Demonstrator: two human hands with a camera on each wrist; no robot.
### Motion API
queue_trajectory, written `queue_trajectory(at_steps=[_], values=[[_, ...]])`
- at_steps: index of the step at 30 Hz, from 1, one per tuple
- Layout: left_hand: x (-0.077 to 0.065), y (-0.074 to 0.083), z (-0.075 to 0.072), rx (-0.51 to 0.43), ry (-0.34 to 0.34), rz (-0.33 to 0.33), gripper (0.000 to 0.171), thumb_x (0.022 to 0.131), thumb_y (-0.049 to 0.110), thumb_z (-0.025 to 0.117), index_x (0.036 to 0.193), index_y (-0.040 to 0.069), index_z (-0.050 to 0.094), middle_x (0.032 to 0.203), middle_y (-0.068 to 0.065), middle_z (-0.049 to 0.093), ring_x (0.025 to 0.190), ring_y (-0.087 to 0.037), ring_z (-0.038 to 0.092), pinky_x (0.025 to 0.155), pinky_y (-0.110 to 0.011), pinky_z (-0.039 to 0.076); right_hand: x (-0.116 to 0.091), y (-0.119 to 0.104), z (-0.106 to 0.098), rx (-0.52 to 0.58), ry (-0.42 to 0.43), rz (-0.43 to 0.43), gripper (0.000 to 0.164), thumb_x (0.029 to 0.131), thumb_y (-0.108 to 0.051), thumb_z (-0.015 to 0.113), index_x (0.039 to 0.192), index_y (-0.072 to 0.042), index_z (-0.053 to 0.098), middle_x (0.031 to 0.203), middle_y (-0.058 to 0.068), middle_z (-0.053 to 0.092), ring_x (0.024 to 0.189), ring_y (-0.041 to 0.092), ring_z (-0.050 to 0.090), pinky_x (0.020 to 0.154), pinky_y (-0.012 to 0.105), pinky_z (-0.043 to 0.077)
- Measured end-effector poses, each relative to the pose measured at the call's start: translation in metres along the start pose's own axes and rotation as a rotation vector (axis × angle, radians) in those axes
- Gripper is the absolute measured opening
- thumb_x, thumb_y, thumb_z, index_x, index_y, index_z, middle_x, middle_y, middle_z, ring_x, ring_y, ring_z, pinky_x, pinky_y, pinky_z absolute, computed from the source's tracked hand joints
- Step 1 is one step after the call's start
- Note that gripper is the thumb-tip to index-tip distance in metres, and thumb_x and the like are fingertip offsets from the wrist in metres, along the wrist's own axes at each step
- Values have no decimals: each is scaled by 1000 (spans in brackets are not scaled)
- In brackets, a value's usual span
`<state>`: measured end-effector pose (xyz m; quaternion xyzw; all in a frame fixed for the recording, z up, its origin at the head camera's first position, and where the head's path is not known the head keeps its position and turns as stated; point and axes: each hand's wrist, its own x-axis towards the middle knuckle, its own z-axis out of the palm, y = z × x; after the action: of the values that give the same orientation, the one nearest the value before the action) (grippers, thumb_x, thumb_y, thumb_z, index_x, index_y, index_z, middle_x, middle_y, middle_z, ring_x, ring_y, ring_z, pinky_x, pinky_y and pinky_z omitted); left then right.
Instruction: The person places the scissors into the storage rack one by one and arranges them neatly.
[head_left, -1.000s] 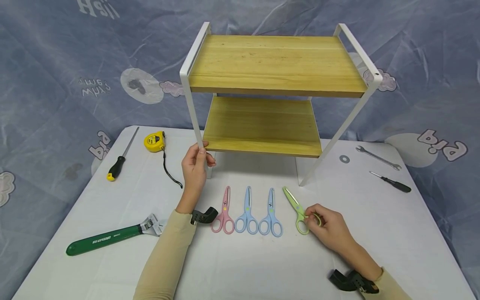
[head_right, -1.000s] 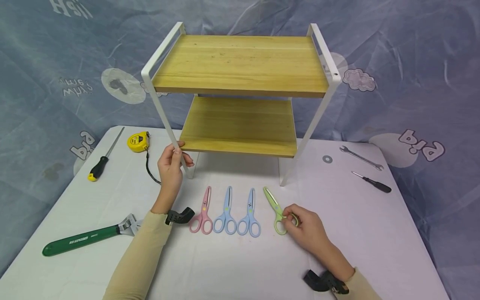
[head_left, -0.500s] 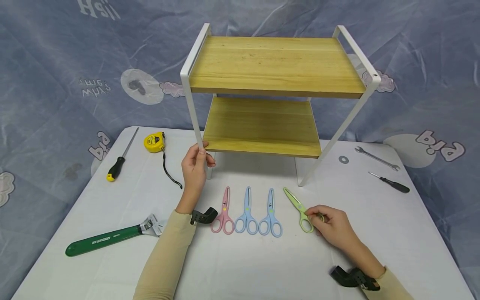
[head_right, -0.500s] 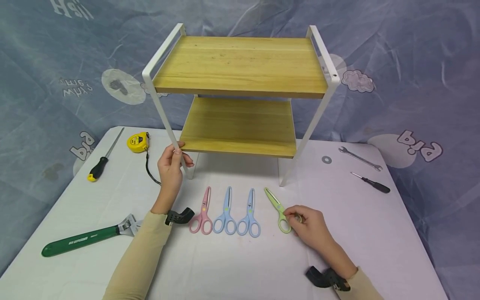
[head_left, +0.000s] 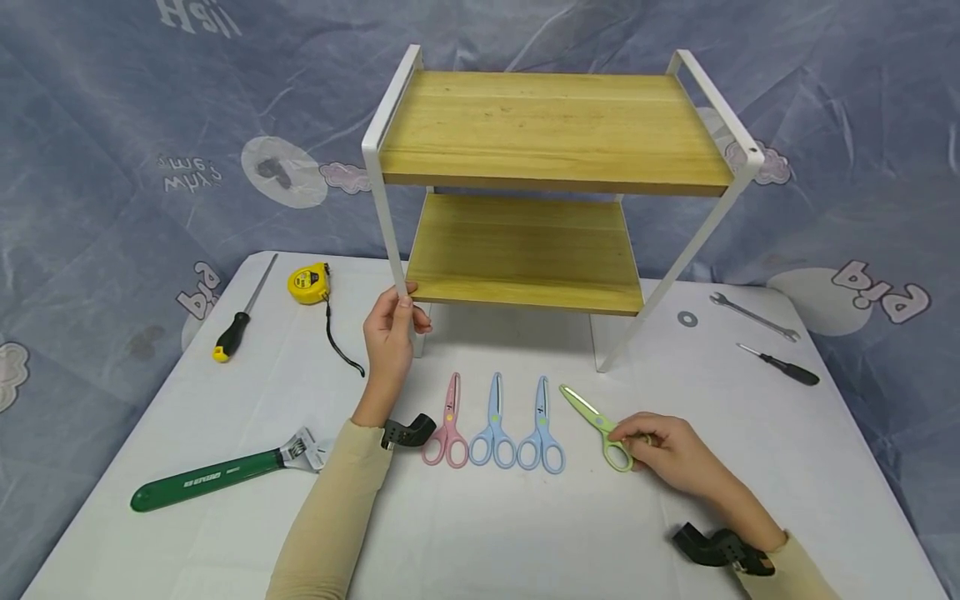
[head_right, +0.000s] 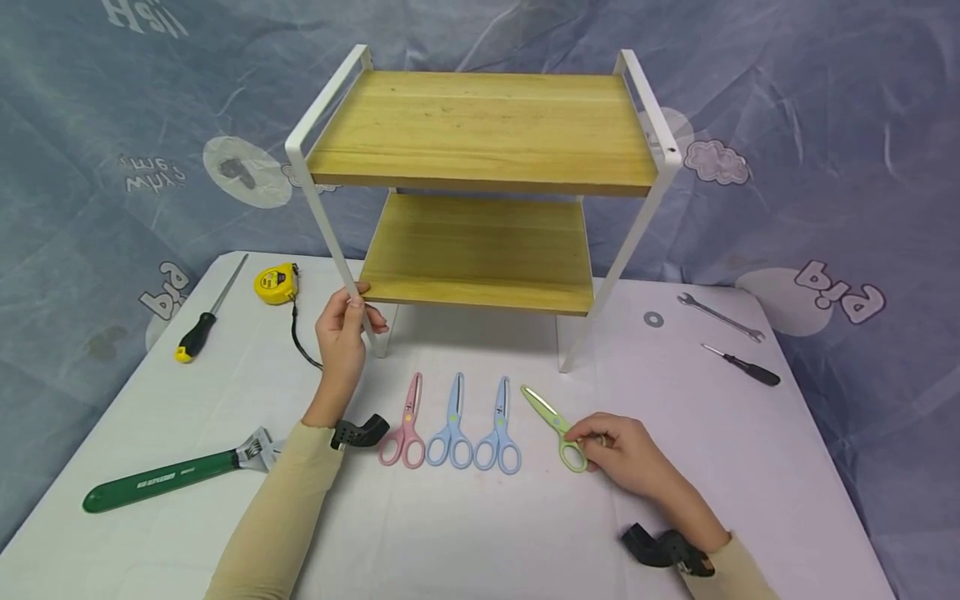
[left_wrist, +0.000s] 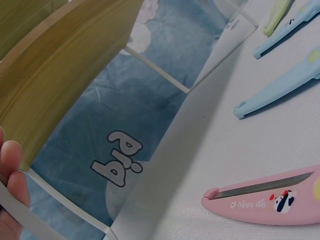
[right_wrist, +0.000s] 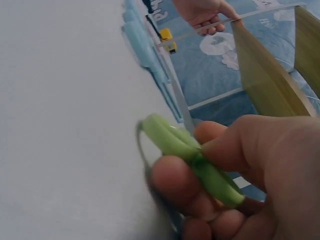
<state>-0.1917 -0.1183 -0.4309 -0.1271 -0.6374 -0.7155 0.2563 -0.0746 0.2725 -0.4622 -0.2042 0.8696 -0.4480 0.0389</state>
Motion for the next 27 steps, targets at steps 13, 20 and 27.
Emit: queue_trajectory(at_steps=[13,20,27], values=[[1,0,0,4,6,-14,27,105,2,47,122,-14,60,68,-20,61,60,-7,62,60,-19,57,1,0,-6,65,-109,-33,27,90,10,61,98,-7,80,102,14,74,79,-2,58,58,20,50],[1,0,1,11,8,-14,27,105,1,47,122,-15,60,69,-23,60,60,-6,62,60,-18,56,0,1,-4,68,-81,-31,29,82,11,69,104,-5,78,109,19,72,71,1,53,53,22,47],[0,-3,0,1,6,9,28,106,5,48,121,-15,60,67,1,63,60,-5,63,59,-18,56,-2,1,-3,22,-88,-49,36,78,10,76,108,-8,77,110,15,72,72,3,53,54,20,46]])
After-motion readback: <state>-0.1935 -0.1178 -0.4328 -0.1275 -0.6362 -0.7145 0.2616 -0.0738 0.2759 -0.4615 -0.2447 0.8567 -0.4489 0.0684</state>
